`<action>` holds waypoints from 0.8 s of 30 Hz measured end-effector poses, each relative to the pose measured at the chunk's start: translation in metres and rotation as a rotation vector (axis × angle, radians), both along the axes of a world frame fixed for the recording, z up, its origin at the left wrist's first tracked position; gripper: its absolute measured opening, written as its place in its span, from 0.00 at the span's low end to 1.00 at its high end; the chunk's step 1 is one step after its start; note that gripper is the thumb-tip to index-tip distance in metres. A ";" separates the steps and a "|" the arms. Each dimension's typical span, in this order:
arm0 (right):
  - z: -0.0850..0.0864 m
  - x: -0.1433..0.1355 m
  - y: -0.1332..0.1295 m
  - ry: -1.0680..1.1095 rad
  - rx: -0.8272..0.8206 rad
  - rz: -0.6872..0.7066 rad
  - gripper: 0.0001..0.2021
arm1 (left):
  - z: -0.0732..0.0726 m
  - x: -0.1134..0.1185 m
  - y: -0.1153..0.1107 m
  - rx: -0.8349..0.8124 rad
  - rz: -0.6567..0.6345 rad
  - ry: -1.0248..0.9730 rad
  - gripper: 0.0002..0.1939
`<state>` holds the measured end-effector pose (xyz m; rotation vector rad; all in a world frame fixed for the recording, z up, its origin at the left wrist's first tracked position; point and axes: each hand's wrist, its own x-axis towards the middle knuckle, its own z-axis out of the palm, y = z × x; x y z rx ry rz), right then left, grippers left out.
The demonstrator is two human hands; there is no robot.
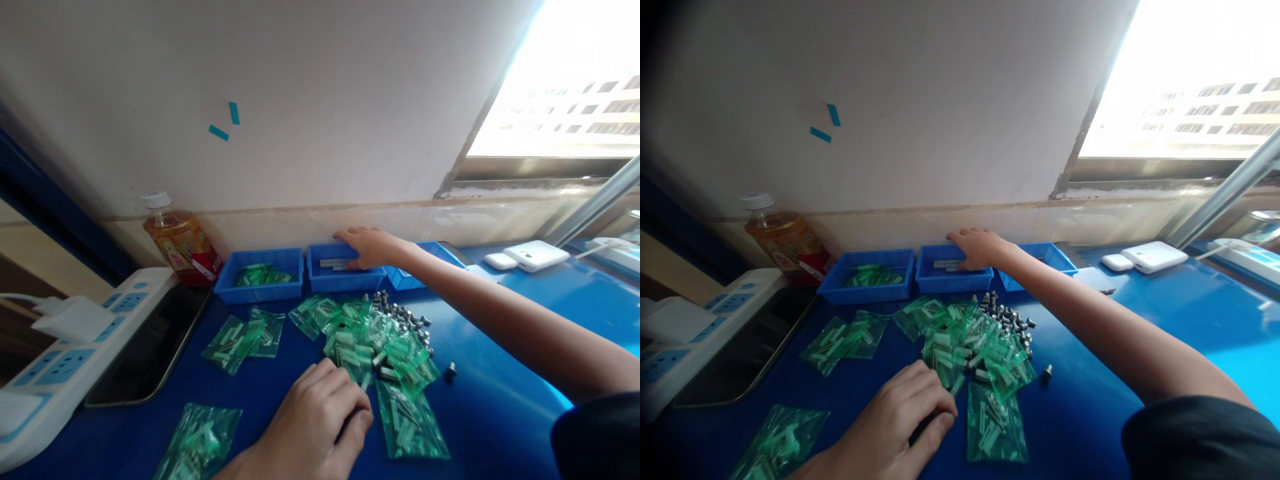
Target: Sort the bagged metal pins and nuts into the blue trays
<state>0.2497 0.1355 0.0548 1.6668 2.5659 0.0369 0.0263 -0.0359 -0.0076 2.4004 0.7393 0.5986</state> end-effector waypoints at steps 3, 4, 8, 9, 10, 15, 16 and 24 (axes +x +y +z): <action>-0.004 -0.015 -0.003 -0.025 0.056 0.010 0.37 | 0.001 0.000 -0.001 -0.005 -0.004 0.024 0.06; -0.006 -0.019 -0.004 -0.031 0.063 0.004 0.36 | 0.001 0.000 -0.001 -0.006 -0.004 0.029 0.07; -0.011 -0.024 -0.001 -0.046 0.041 -0.003 0.34 | 0.000 0.000 -0.001 0.004 -0.003 0.018 0.06; -0.012 -0.023 0.001 -0.050 0.026 0.000 0.33 | -0.001 0.000 0.000 0.004 -0.001 0.015 0.06; -0.012 -0.022 0.002 -0.054 0.011 0.000 0.33 | -0.003 0.000 0.000 0.006 -0.002 0.006 0.06; -0.010 -0.012 0.005 -0.048 -0.046 -0.010 0.35 | -0.009 0.000 0.001 0.030 -0.003 -0.076 0.06; -0.010 -0.010 0.006 -0.043 -0.052 -0.012 0.36 | -0.009 0.000 0.000 0.029 -0.005 -0.078 0.06; -0.013 0.003 0.009 -0.019 -0.078 -0.022 0.39 | -0.002 -0.001 0.000 0.008 -0.013 0.016 0.07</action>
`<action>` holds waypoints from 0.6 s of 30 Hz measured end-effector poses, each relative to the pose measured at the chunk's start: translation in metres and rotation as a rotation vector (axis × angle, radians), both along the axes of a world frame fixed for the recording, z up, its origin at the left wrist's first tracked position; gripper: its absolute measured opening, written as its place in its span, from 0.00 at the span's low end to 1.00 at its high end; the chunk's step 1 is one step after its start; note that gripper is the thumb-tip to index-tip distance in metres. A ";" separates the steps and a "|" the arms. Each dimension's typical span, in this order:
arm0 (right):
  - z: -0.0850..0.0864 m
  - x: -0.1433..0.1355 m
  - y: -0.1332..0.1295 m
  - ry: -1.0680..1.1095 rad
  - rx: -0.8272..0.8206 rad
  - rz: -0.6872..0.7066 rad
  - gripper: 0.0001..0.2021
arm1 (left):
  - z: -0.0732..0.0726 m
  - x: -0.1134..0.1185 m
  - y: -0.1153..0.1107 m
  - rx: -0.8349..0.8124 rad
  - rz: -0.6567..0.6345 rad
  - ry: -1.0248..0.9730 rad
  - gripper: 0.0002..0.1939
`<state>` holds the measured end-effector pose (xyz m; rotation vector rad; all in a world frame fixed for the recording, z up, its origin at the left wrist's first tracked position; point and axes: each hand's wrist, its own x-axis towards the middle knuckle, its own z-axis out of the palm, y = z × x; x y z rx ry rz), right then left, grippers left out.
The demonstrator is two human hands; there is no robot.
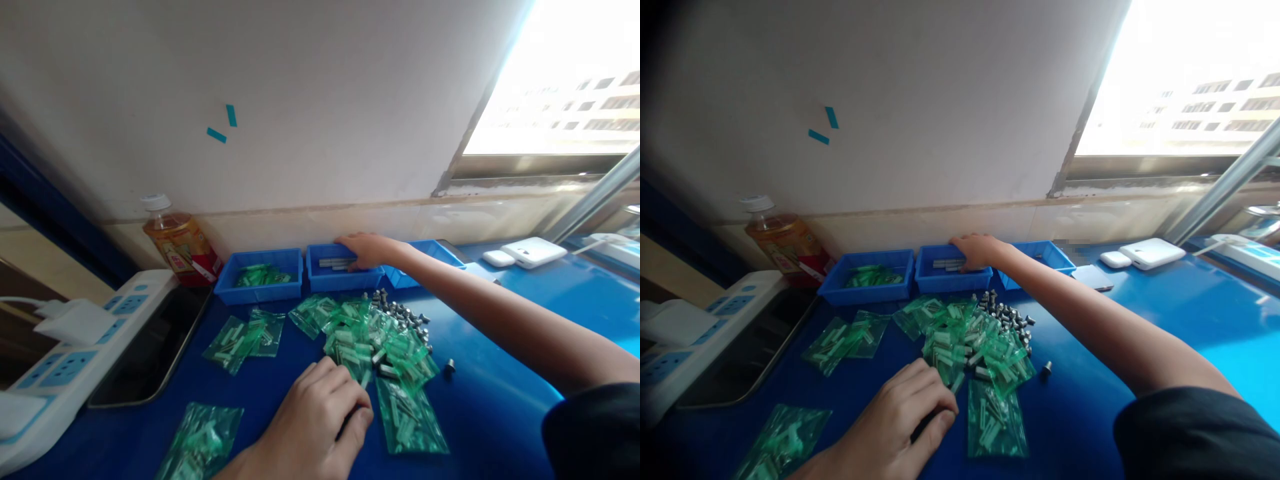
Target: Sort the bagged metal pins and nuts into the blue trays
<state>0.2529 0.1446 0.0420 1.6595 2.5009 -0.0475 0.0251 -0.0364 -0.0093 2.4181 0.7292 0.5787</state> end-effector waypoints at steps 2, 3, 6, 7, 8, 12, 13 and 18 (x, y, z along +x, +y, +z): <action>0.003 -0.001 0.000 0.038 -0.024 -0.015 0.38 | 0.000 0.001 0.001 0.005 -0.003 -0.016 0.07; 0.005 -0.003 0.000 0.061 -0.032 -0.021 0.38 | 0.000 0.001 0.001 0.004 -0.005 -0.016 0.07; 0.011 -0.014 0.000 0.111 -0.006 -0.066 0.34 | 0.003 0.001 0.000 -0.015 -0.004 0.025 0.07; 0.012 -0.020 0.001 0.124 0.015 -0.092 0.33 | 0.004 0.001 0.000 -0.019 -0.002 0.036 0.07; 0.013 -0.026 0.001 0.137 0.037 -0.123 0.32 | 0.006 0.001 0.000 -0.024 -0.001 0.049 0.07; 0.009 -0.055 0.003 0.127 0.032 -0.204 0.32 | 0.008 0.002 -0.001 -0.029 -0.002 0.077 0.07; 0.007 -0.061 0.004 0.108 0.011 -0.218 0.33 | 0.008 0.002 -0.001 -0.028 -0.004 0.077 0.07; 0.001 -0.074 0.003 0.072 -0.011 -0.261 0.29 | 0.007 0.001 -0.002 -0.029 -0.006 0.067 0.08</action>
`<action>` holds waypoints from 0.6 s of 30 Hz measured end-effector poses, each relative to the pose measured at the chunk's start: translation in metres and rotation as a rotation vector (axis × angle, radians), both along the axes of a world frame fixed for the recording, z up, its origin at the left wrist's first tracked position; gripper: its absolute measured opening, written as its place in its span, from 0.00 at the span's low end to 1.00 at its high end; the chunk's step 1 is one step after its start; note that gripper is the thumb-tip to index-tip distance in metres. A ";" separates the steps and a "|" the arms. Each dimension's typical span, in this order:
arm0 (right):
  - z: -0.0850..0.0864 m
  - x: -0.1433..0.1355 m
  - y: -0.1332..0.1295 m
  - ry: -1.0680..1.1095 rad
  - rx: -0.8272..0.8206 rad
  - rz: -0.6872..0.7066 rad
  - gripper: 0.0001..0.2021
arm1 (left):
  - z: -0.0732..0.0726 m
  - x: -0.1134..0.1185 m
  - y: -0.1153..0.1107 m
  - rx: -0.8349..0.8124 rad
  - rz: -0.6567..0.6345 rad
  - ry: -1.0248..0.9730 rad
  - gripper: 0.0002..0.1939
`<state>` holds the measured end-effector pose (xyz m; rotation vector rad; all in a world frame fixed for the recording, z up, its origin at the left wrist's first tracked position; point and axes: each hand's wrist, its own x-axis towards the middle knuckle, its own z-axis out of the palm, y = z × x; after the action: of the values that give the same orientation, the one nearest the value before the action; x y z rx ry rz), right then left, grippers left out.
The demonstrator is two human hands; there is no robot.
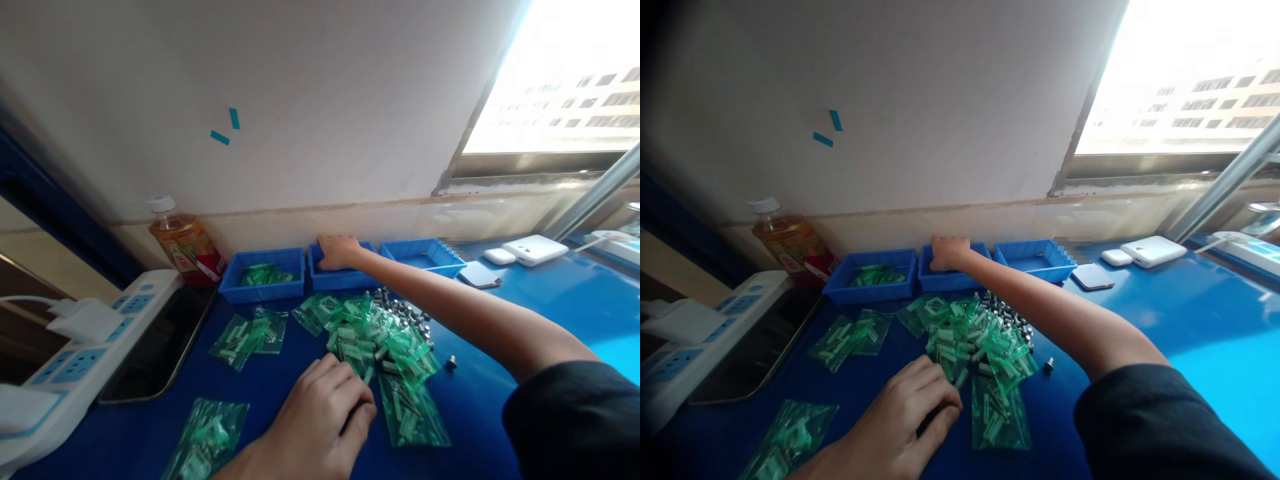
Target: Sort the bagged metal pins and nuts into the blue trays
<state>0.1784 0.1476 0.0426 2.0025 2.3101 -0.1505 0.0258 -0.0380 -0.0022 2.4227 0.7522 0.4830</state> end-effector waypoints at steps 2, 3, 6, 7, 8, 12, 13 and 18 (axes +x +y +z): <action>0.000 0.001 0.000 -0.003 0.003 0.004 0.29 | 0.000 -0.001 0.000 -0.001 0.001 0.004 0.07; 0.000 0.002 0.000 -0.005 0.004 0.007 0.29 | 0.001 -0.001 -0.001 -0.002 0.002 0.007 0.07; 0.002 0.005 0.000 -0.009 0.009 0.012 0.30 | 0.001 -0.001 -0.001 0.001 0.005 0.014 0.07; 0.002 0.005 0.000 -0.010 0.008 0.010 0.30 | 0.001 0.000 -0.001 0.003 0.005 0.016 0.07; 0.003 0.005 0.001 -0.009 0.002 0.007 0.30 | 0.001 0.000 -0.001 0.005 0.004 0.016 0.07; 0.005 0.006 0.003 0.028 -0.035 -0.010 0.31 | 0.001 0.000 -0.001 0.007 -0.002 0.008 0.07; 0.005 0.006 0.004 0.037 -0.032 -0.017 0.30 | 0.001 0.000 -0.001 0.009 0.000 0.007 0.07; 0.001 0.003 0.009 0.021 -0.002 -0.104 0.26 | 0.002 0.000 -0.001 0.020 -0.002 0.010 0.07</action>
<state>0.1816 0.1564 0.0440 2.1315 2.2172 -0.1811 0.0257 -0.0391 -0.0005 2.4459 0.7526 0.4796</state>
